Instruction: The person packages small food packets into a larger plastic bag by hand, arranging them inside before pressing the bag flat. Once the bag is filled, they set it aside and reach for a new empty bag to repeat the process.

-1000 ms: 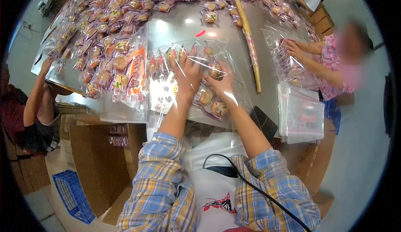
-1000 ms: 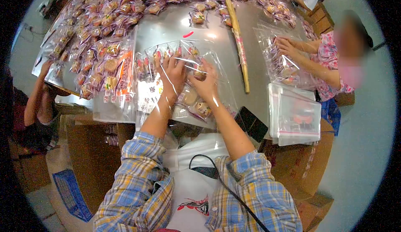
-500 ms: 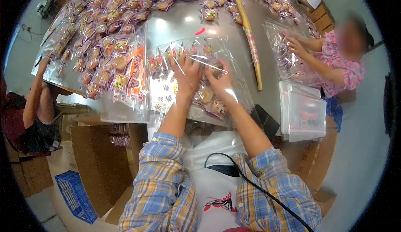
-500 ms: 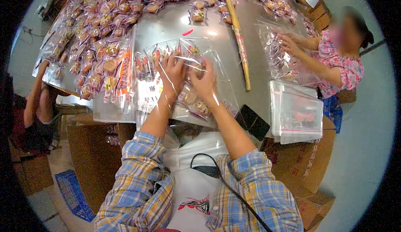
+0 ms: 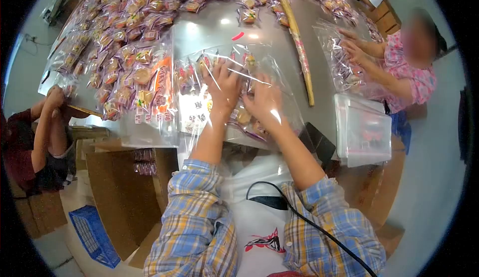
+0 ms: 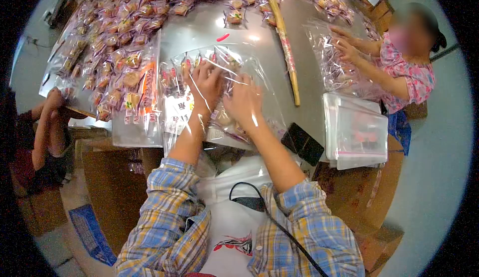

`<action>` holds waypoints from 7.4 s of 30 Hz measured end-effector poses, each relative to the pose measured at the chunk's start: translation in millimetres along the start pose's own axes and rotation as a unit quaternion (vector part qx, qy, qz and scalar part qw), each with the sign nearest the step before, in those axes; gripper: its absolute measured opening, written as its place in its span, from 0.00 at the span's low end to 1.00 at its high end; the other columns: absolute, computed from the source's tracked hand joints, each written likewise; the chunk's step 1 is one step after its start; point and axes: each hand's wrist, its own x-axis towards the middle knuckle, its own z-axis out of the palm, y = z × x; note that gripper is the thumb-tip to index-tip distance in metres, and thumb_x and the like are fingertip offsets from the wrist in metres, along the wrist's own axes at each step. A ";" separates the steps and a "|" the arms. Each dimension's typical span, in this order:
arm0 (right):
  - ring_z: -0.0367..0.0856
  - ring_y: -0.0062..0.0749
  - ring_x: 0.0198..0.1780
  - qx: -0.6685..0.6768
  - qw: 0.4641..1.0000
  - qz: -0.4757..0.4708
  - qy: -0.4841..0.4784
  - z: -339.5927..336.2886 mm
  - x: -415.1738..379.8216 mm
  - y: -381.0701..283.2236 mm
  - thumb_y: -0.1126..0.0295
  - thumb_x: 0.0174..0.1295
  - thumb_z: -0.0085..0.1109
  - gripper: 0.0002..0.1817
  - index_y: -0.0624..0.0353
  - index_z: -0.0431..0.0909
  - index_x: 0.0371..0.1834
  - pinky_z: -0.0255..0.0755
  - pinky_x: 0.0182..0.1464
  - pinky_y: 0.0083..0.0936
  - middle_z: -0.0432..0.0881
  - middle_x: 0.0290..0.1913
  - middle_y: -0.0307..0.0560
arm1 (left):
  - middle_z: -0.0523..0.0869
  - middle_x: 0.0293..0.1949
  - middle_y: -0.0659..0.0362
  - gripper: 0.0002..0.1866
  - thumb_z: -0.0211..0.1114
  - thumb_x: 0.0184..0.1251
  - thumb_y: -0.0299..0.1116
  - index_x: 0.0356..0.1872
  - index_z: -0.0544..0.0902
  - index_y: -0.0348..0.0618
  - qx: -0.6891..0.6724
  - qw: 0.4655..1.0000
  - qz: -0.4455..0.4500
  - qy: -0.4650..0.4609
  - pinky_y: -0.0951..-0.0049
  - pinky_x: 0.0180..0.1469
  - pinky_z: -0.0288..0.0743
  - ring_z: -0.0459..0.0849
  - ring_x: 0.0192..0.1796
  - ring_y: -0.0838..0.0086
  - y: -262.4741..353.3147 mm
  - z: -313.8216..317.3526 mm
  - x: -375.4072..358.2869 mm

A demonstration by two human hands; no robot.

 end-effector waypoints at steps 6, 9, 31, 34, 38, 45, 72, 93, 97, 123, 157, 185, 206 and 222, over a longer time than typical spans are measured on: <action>0.73 0.60 0.69 0.000 0.998 0.038 -0.048 -17.8 6.5 -4.1 0.75 0.60 0.63 0.32 0.67 0.71 0.70 0.69 0.68 0.54 0.75 0.67 0.60 | 0.86 0.54 0.62 0.15 0.76 0.62 0.38 0.50 0.91 0.58 0.009 1.000 0.000 -0.013 0.42 0.78 0.51 0.81 0.64 0.63 0.8 -5.0 3.2; 0.70 0.66 0.73 0.104 0.993 0.052 0.033 8.7 3.8 11.3 0.78 0.62 0.59 0.30 0.68 0.70 0.70 0.65 0.74 0.56 0.74 0.70 0.60 | 0.86 0.54 0.62 0.15 0.77 0.62 0.37 0.51 0.91 0.57 -0.013 1.000 -0.002 0.010 0.44 0.77 0.53 0.81 0.62 0.63 4.8 -4.9 3.1; 0.76 0.66 0.67 0.172 0.972 0.069 0.143 62.5 37.6 37.3 0.71 0.71 0.58 0.36 0.65 0.58 0.81 0.71 0.69 0.50 0.73 0.68 0.71 | 0.91 0.51 0.67 0.18 0.77 0.63 0.40 0.55 0.92 0.61 -0.037 0.998 0.027 0.034 0.50 0.79 0.51 0.84 0.60 0.69 2.5 -5.7 3.3; 0.70 0.68 0.72 0.212 0.971 0.041 0.105 52.4 41.2 31.4 0.70 0.66 0.64 0.45 0.63 0.51 0.84 0.68 0.73 0.52 0.68 0.74 0.72 | 0.92 0.51 0.66 0.22 0.78 0.60 0.38 0.58 0.90 0.57 -0.051 0.998 0.008 0.036 0.52 0.79 0.53 0.85 0.60 0.70 5.4 -7.1 9.2; 0.64 0.69 0.77 0.160 0.973 -0.084 0.145 54.6 51.2 41.9 0.66 0.60 0.73 0.47 0.59 0.58 0.82 0.65 0.76 0.53 0.63 0.78 0.69 | 0.92 0.52 0.65 0.25 0.76 0.57 0.33 0.60 0.87 0.53 -0.075 0.997 0.001 0.034 0.54 0.78 0.57 0.85 0.61 0.69 9.0 -13.0 7.4; 0.67 0.68 0.75 0.099 0.975 -0.108 0.169 63.9 55.4 45.8 0.64 0.67 0.69 0.30 0.50 0.74 0.73 0.66 0.75 0.57 0.66 0.77 0.67 | 0.88 0.59 0.57 0.30 0.69 0.55 0.25 0.64 0.83 0.47 -0.146 0.989 -0.026 0.000 0.50 0.78 0.58 0.82 0.65 0.61 6.5 -18.4 7.3; 0.59 0.61 0.82 0.177 0.969 -0.065 0.157 61.7 45.9 47.4 0.63 0.71 0.66 0.31 0.54 0.69 0.76 0.58 0.81 0.51 0.60 0.82 0.60 | 0.88 0.51 0.56 0.13 0.67 0.63 0.32 0.49 0.88 0.49 0.218 0.957 -0.010 -0.190 0.41 0.64 0.67 0.85 0.57 0.61 -15.3 -67.4 42.7; 0.66 0.65 0.78 0.175 0.969 -0.081 0.156 64.2 48.3 47.4 0.70 0.59 0.69 0.38 0.49 0.71 0.76 0.66 0.78 0.51 0.65 0.81 0.61 | 0.81 0.69 0.51 0.27 0.62 0.67 0.29 0.68 0.78 0.38 0.158 0.971 0.028 -0.179 0.49 0.80 0.63 0.78 0.72 0.58 -3.8 -59.1 24.1; 0.66 0.63 0.79 0.171 0.971 -0.080 0.150 66.2 47.9 50.1 0.70 0.59 0.69 0.38 0.49 0.72 0.77 0.65 0.79 0.50 0.64 0.81 0.60 | 0.80 0.70 0.51 0.28 0.62 0.67 0.31 0.70 0.78 0.40 0.127 0.971 0.109 -0.172 0.51 0.80 0.63 0.77 0.75 0.57 -5.1 -44.0 19.6; 0.68 0.60 0.77 0.304 0.936 -0.065 0.168 63.8 49.7 48.3 0.71 0.61 0.71 0.37 0.58 0.69 0.75 0.64 0.79 0.49 0.70 0.77 0.60 | 0.87 0.61 0.55 0.26 0.63 0.68 0.32 0.68 0.80 0.44 0.112 0.974 0.096 -0.172 0.51 0.71 0.70 0.82 0.69 0.62 13.4 -18.1 33.8; 0.77 0.57 0.67 0.337 0.939 0.021 0.060 37.8 36.7 54.4 0.65 0.65 0.66 0.28 0.64 0.76 0.67 0.70 0.71 0.45 0.79 0.62 0.63 | 0.87 0.57 0.61 0.24 0.63 0.66 0.33 0.64 0.85 0.57 0.129 0.980 0.106 -0.110 0.42 0.71 0.66 0.83 0.64 0.66 22.1 25.8 36.1; 0.78 0.35 0.59 0.565 0.789 0.209 0.120 60.3 -6.1 26.1 0.76 0.69 0.58 0.29 0.62 0.69 0.75 0.75 0.64 0.32 0.78 0.59 0.49 | 0.88 0.57 0.58 0.24 0.69 0.59 0.34 0.59 0.86 0.61 0.035 0.989 0.081 -0.117 0.46 0.65 0.69 0.83 0.60 0.57 17.4 14.0 36.3; 0.77 0.61 0.58 0.221 0.964 0.100 0.106 0.0 -8.4 3.7 0.65 0.57 0.67 0.37 0.67 0.71 0.71 0.75 0.61 0.49 0.75 0.56 0.62 | 0.89 0.52 0.65 0.19 0.70 0.60 0.36 0.54 0.88 0.63 0.058 0.990 0.079 -0.105 0.51 0.66 0.69 0.84 0.56 0.65 17.9 11.5 31.4; 0.73 0.52 0.66 0.261 0.935 0.120 0.207 12.7 -21.8 0.0 0.84 0.63 0.54 0.32 0.61 0.74 0.74 0.70 0.70 0.40 0.71 0.67 0.56 | 0.89 0.54 0.62 0.16 0.67 0.62 0.34 0.52 0.89 0.53 0.022 0.992 0.060 -0.112 0.44 0.68 0.66 0.84 0.59 0.65 28.0 -0.4 32.5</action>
